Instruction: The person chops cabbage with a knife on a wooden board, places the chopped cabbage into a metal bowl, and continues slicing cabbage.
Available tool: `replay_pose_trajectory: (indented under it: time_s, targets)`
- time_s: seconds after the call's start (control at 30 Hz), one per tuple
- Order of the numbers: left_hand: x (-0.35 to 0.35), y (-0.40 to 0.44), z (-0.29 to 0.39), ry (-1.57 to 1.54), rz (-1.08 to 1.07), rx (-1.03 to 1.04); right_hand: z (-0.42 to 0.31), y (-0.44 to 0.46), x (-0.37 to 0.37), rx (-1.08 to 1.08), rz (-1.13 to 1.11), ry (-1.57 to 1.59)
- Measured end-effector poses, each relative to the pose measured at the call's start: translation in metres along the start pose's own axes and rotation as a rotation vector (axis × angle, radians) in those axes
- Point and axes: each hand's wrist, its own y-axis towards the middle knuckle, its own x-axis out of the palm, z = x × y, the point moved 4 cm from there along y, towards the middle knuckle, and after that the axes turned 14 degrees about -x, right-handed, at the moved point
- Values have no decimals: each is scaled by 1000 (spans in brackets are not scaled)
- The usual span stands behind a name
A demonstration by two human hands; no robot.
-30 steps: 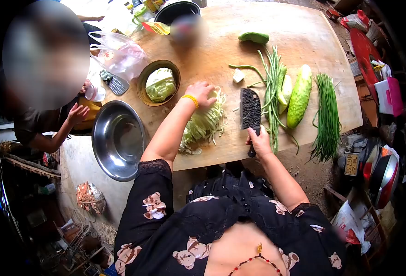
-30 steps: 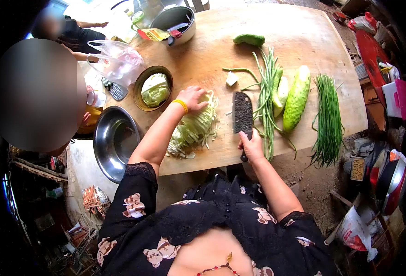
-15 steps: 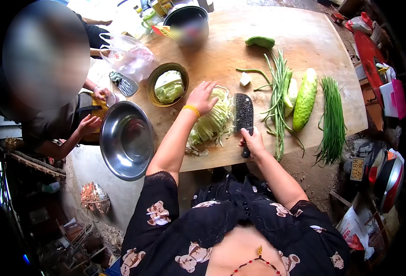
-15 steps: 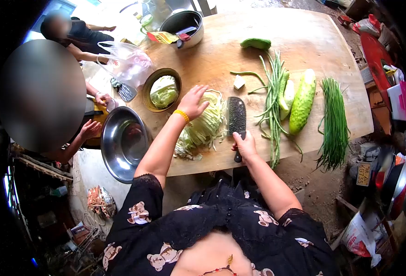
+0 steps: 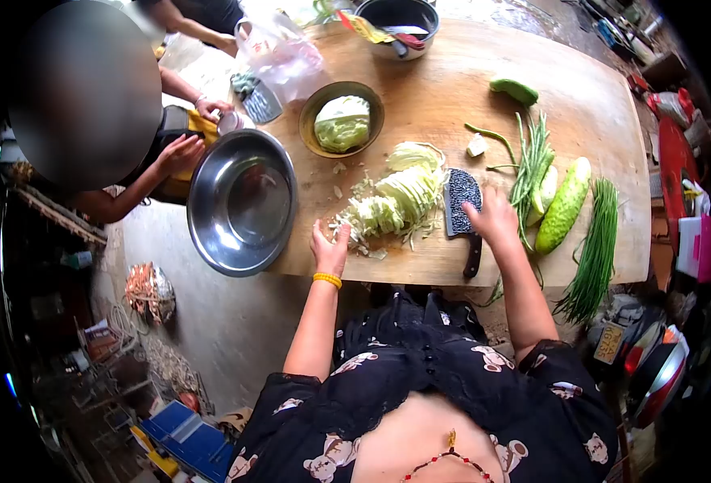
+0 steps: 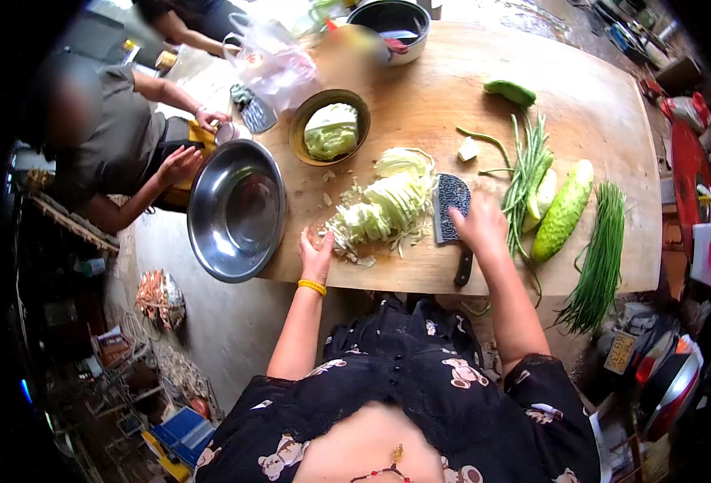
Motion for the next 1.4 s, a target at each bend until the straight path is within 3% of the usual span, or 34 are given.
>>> replay_pose_trajectory:
  time_s: [0.03,0.1,0.17,0.3,0.73,1.07,1.1,1.23,1.37,1.4]
  targets:
    - [6,3,-15,-73,-37,-190,-7,19,-3,-138,80,113]
    - [16,2,-12,-93,-28,-181,-25,57,6,-267,77,370]
    - [22,-12,21,59,-52,-192,-45,88,24,-309,43,389]
    - [44,-28,45,154,-63,-295,-64,106,76,-127,-155,318]
    - [85,-20,72,211,-20,-268,-88,83,90,-158,31,350]
    - [77,2,74,25,-236,-60,-71,91,103,-216,109,632]
    - [79,5,74,26,-277,-18,-69,95,102,-265,140,792]
    - [68,5,95,42,-346,49,-58,92,115,-100,145,1057]
    - [41,-3,122,97,-313,194,-92,70,61,14,184,1325]
    - [33,-2,127,85,-314,228,-97,68,53,-31,221,1267]
